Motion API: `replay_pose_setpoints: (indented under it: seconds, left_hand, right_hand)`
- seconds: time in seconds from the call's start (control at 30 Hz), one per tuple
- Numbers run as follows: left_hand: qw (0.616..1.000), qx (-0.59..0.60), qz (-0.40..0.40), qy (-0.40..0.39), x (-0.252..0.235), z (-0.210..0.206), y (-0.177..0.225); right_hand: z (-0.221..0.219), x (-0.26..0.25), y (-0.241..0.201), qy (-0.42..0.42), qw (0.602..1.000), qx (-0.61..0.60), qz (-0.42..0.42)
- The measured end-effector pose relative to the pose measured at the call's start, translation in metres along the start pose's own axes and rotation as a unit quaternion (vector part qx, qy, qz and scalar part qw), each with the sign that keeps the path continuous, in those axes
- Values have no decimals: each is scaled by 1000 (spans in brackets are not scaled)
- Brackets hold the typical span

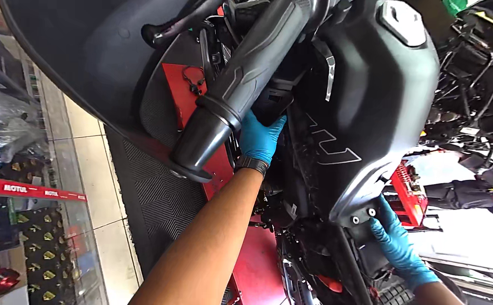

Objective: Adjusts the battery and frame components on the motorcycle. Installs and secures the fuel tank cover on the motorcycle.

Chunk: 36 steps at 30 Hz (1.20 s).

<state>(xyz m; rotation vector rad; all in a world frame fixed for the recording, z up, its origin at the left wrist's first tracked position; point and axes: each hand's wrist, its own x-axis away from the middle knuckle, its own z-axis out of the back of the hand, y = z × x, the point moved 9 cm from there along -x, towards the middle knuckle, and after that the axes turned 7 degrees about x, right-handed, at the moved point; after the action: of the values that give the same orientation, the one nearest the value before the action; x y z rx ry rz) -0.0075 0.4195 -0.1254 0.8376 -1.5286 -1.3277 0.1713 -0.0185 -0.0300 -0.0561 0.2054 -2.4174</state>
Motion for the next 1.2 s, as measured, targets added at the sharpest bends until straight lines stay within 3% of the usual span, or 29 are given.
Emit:
replay_pose_setpoints:
  seconds: [0.1,0.3,0.47,0.6,0.67,0.8,1.0,1.1,1.2]
  left_hand:
    - [998,-54,-35,2,-4,6,16]
    - [996,-85,-4,-8,-5,13,21]
    - [998,-47,25,17,-2,5,24]
    - [999,-27,34,17,0,-2,24]
    - [1000,1,10,1,-2,-1,18]
    - [995,86,-38,-45,-7,14,6]
    - [991,36,-42,-120,11,28,-2]
    - [994,18,-58,-91,17,45,6]
    - [992,-15,-116,-51,-3,66,42]
  right_hand:
    - [1,1,-1,6,1000,2,5]
    - [1,-1,1,10,1000,18,11]
    - [7,3,-32,-1,999,32,-15]
    - [4,1,-27,4,998,52,-29]
    - [-1,-5,-3,23,997,71,-13]
    - [-1,-6,2,19,997,74,-13]
    - [2,-6,0,10,993,113,-45]
    - [5,-5,-2,23,994,71,-74]
    - [18,-7,-18,82,989,16,-122]
